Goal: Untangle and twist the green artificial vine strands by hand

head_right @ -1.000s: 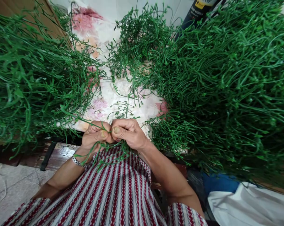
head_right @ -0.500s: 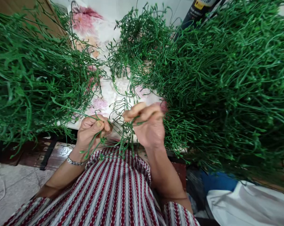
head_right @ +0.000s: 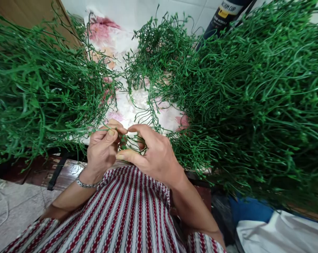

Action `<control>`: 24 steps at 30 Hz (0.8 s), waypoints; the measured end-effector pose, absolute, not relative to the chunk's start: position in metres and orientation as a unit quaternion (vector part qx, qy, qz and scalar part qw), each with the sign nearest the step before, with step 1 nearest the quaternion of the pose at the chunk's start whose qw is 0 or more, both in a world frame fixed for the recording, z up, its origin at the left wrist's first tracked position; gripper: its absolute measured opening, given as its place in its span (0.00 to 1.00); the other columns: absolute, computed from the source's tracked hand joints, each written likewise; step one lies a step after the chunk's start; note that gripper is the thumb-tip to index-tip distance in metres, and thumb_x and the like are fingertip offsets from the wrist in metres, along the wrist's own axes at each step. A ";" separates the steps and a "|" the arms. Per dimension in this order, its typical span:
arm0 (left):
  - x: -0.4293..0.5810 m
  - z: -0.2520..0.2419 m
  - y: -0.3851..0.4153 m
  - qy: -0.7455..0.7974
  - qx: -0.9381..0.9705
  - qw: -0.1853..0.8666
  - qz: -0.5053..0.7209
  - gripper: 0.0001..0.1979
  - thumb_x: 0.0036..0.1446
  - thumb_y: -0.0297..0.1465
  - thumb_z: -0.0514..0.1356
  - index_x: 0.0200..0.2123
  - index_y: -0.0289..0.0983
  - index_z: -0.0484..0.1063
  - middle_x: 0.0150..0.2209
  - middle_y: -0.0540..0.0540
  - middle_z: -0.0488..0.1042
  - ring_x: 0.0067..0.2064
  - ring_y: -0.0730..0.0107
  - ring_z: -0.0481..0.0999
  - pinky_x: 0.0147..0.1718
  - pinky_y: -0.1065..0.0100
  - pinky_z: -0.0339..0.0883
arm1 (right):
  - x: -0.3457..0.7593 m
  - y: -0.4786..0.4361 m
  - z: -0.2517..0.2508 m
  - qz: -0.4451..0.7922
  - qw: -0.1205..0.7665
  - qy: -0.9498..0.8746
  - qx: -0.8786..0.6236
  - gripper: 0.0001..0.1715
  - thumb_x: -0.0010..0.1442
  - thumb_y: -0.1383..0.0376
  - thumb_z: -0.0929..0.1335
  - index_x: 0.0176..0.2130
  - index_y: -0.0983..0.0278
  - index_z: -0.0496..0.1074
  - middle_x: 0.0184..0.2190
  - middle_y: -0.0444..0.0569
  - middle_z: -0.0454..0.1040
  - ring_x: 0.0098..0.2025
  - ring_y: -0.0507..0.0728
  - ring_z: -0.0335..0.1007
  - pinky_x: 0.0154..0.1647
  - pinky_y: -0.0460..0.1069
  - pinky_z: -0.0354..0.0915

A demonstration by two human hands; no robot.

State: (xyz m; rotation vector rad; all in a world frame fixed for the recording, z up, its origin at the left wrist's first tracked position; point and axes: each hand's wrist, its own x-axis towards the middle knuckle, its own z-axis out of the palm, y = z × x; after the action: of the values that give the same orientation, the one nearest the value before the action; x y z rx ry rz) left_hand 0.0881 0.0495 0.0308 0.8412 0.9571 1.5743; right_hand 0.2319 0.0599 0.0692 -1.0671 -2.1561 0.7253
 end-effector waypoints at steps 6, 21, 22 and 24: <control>0.088 0.027 0.048 0.368 0.396 0.524 0.658 0.06 0.52 0.33 0.60 0.30 0.41 0.78 0.27 0.48 0.68 0.32 0.73 0.67 0.32 0.71 0.62 | 0.227 0.067 0.054 0.288 0.322 -0.827 -0.360 0.07 0.58 0.63 0.65 0.32 0.66 0.69 0.24 0.45 0.68 0.28 0.50 0.64 0.30 0.45 0.60; 0.097 0.023 0.047 0.351 0.358 0.591 0.633 0.06 0.51 0.33 0.61 0.29 0.40 0.79 0.35 0.45 0.70 0.41 0.66 0.70 0.42 0.66 0.64 | 0.217 0.058 0.043 0.417 0.424 -0.677 -0.433 0.03 0.56 0.66 0.66 0.33 0.64 0.70 0.23 0.39 0.68 0.23 0.46 0.60 0.23 0.42 0.59; 0.097 0.024 0.047 0.345 0.352 0.587 0.642 0.06 0.50 0.32 0.61 0.29 0.39 0.79 0.35 0.45 0.70 0.40 0.68 0.70 0.42 0.67 0.64 | 0.216 0.057 0.043 0.405 0.428 -0.678 -0.439 0.02 0.56 0.67 0.66 0.33 0.64 0.69 0.23 0.39 0.68 0.23 0.46 0.59 0.23 0.42 0.58; 0.096 0.027 0.047 0.335 0.342 0.576 0.662 0.05 0.50 0.31 0.62 0.28 0.38 0.78 0.33 0.46 0.69 0.37 0.70 0.70 0.39 0.69 0.64 | 0.217 0.055 0.043 0.391 0.434 -0.679 -0.445 0.02 0.56 0.67 0.67 0.33 0.63 0.69 0.21 0.38 0.67 0.22 0.46 0.58 0.22 0.41 0.57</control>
State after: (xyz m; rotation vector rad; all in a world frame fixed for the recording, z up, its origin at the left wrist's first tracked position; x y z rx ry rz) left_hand 0.0960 0.0470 0.0272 0.8003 0.7845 1.5504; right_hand 0.2166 0.0545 0.0428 -1.1075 -1.6903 0.9730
